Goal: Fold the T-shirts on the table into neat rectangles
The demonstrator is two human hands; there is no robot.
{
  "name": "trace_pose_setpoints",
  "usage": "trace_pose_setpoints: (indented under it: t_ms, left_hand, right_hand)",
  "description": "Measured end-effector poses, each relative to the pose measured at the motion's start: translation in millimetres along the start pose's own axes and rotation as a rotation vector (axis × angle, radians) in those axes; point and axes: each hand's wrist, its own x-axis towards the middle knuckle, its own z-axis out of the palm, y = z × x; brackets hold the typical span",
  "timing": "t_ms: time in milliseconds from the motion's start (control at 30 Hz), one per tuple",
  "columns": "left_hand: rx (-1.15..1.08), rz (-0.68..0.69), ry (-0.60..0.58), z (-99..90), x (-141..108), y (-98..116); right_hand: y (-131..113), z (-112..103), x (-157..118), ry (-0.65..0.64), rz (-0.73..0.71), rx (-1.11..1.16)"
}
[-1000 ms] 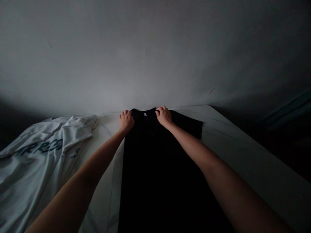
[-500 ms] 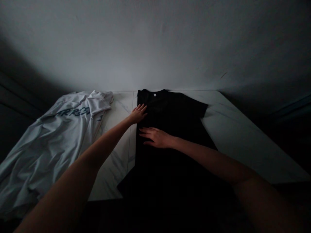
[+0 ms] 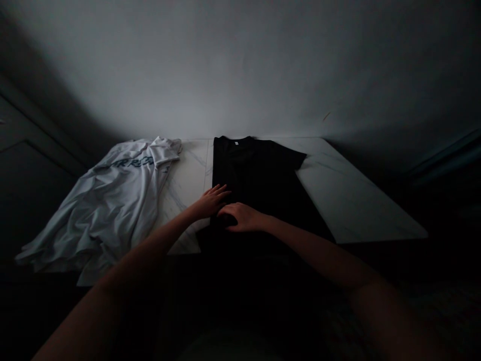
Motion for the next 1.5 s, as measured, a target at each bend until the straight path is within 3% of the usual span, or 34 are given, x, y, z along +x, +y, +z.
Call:
trace_pose_setpoints:
  t_ms: [133, 267, 400, 533, 667, 800, 900, 967, 1033, 1100, 1167, 1233, 1300, 1367, 1500]
  left_hand:
    - [-0.140, -0.083, 0.111, -1.1, -67.7, 37.9]
    - [-0.156, -0.246, 0.367, 23.2, -128.0, 90.3]
    - [-0.056, -0.389, 0.610, 57.4, -145.9, 129.6]
    - [0.057, -0.362, 0.709, 69.6, -143.9, 135.9]
    - [0.070, -0.154, 0.752, 68.7, -152.4, 125.8]
    - [0.102, -0.037, 0.703, 70.2, -162.3, 120.5]
    - [0.107, 0.017, 0.585, 62.1, -166.0, 121.6]
    - [0.070, 0.107, 0.415, 44.8, -166.0, 121.2]
    - [0.003, 0.201, 0.238, 18.4, -160.0, 116.1]
    - [-0.041, 0.238, 0.162, -11.2, -142.5, 103.3]
    - [-0.014, 0.206, 0.201, -35.0, -110.0, 81.9]
    - [0.066, 0.134, 0.265, -45.9, -65.3, 53.3]
    - [0.131, 0.127, 0.257, -42.1, -17.4, 21.6]
    - [0.167, 0.152, 0.162, -27.7, 22.9, -8.0]
    - [0.201, 0.114, 0.038, 2.8, 63.6, -47.6]
  right_hand:
    - [-14.6, 8.2, -7.6, -0.001, -0.043, -0.035]
    - [-24.1, 20.1, -16.9, 0.086, -0.032, -0.027]
    - [-27.3, 28.0, -26.0, 0.206, -0.071, -0.029]
    - [-25.5, 28.3, -39.6, 0.299, -0.209, -0.121]
    - [-21.5, 35.1, -56.7, 0.345, -0.315, -0.282]
    - [-18.4, 49.9, -72.6, 0.361, -0.389, -0.374]
    - [-18.2, 57.1, -83.7, 0.277, -0.413, -0.426]
    - [-20.0, 56.7, -89.8, 0.194, -0.418, -0.435]
    - [-22.5, 51.3, -92.0, 0.117, -0.432, -0.360]
    - [-23.4, 41.9, -87.1, 0.075, -0.428, -0.200]
    - [-20.6, 31.3, -73.5, 0.129, -0.328, -0.068]
    - [-14.0, 23.6, -54.6, 0.243, -0.139, -0.073]
    - [-7.1, 21.8, -38.0, 0.272, 0.024, -0.180]
    - [-4.4, 25.1, -31.2, 0.152, 0.076, -0.269]
    - [-15.7, 29.0, -47.3, -0.148, -0.074, -0.216]
